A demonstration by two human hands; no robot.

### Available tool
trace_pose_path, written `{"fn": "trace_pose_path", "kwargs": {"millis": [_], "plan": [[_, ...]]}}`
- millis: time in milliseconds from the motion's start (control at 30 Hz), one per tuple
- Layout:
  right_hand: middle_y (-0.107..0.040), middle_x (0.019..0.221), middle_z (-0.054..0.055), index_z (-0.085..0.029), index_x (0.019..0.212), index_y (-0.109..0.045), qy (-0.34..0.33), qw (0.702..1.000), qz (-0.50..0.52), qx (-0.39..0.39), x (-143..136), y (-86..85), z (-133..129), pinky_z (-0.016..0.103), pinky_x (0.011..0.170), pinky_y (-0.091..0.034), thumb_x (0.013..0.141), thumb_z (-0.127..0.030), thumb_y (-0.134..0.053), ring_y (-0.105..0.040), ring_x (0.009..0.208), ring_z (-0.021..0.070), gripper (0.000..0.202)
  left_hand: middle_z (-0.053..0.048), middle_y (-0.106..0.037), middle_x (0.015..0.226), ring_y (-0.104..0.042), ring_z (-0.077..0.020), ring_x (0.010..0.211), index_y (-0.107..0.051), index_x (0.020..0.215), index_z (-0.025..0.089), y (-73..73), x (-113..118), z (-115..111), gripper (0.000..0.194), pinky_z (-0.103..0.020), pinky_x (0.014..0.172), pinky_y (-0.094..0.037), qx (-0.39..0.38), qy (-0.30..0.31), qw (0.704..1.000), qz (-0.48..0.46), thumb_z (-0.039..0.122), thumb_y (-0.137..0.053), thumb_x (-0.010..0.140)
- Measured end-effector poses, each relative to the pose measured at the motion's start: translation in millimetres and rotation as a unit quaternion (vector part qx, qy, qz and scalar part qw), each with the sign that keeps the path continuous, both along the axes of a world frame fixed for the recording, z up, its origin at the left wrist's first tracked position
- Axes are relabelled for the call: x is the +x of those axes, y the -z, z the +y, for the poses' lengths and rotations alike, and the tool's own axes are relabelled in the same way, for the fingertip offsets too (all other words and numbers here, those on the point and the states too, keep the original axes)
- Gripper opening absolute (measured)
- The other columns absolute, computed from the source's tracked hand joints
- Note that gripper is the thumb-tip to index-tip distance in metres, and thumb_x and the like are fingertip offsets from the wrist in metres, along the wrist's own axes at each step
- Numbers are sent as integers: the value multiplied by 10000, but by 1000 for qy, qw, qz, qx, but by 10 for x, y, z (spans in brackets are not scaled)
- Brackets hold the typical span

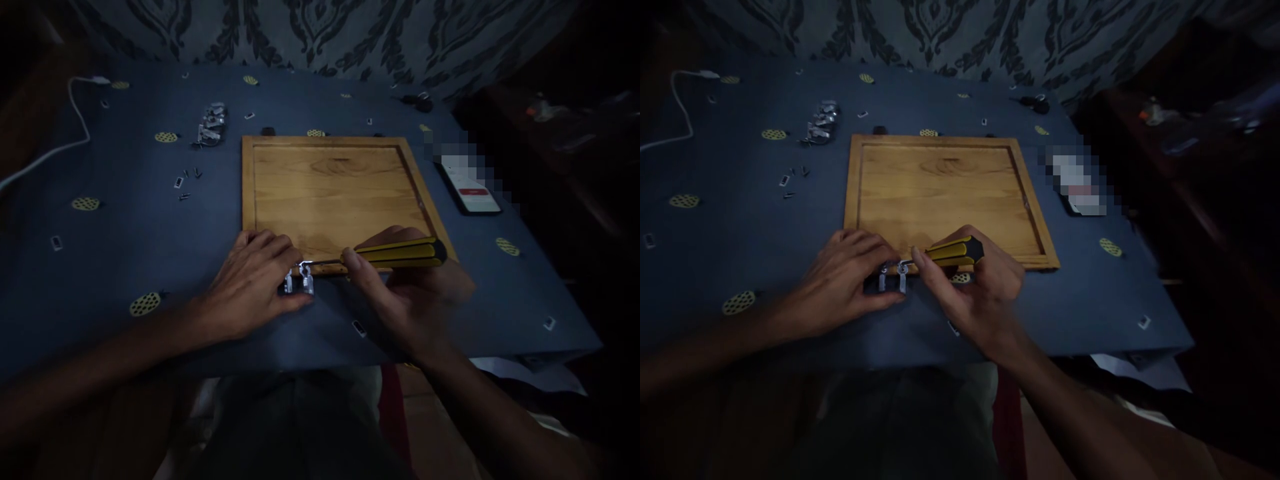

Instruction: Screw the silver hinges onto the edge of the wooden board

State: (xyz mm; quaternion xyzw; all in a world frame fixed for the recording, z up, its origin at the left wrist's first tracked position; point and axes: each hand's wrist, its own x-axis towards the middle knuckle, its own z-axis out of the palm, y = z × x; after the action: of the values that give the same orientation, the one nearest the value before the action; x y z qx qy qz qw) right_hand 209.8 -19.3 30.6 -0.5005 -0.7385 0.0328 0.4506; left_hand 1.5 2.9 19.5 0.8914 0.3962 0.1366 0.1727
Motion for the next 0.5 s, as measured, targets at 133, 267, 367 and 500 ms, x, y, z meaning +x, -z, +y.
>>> {"fn": "trace_pose_path", "kwargs": {"millis": [133,267,367,500], "plan": [[-672,655,-25,-260,776,-579,-10,999,-44,17,-13,-62,18,308,494,-468,922,-285,-734,-643,557,152,214,-59,-695,1073,-600,-291,1063,-670,1072,186,4,-1,-2,334,-447,936,-400,2,-1,1000,1,461,-752,900],[-697,696,-6,-256,802,-610,-44,997,-57,14,-31,-102,48,316,529,-489,941,-279,-705,-665,605,168,170,-57,-695,1064,-599,-293,1066,-673,1059,183,3,1,0,334,-453,947,-398,-1,-4,1000,5,462,-758,896],[-768,832,29,-239,884,-667,-64,997,-46,9,-42,-99,63,315,574,-521,939,-259,-709,-715,693,183,72,-59,-700,1092,-598,-292,1073,-680,1069,179,-7,7,1,332,-454,948,-398,-11,-5,1000,14,455,-754,901],[-763,795,28,-239,831,-682,-68,996,-44,-24,-38,-93,68,308,566,-518,934,-282,-718,-711,674,187,117,-61,-700,1108,-597,-293,1088,-681,1085,174,-15,12,-5,340,-458,957,-396,-15,-9,1000,17,456,-747,909]]}}
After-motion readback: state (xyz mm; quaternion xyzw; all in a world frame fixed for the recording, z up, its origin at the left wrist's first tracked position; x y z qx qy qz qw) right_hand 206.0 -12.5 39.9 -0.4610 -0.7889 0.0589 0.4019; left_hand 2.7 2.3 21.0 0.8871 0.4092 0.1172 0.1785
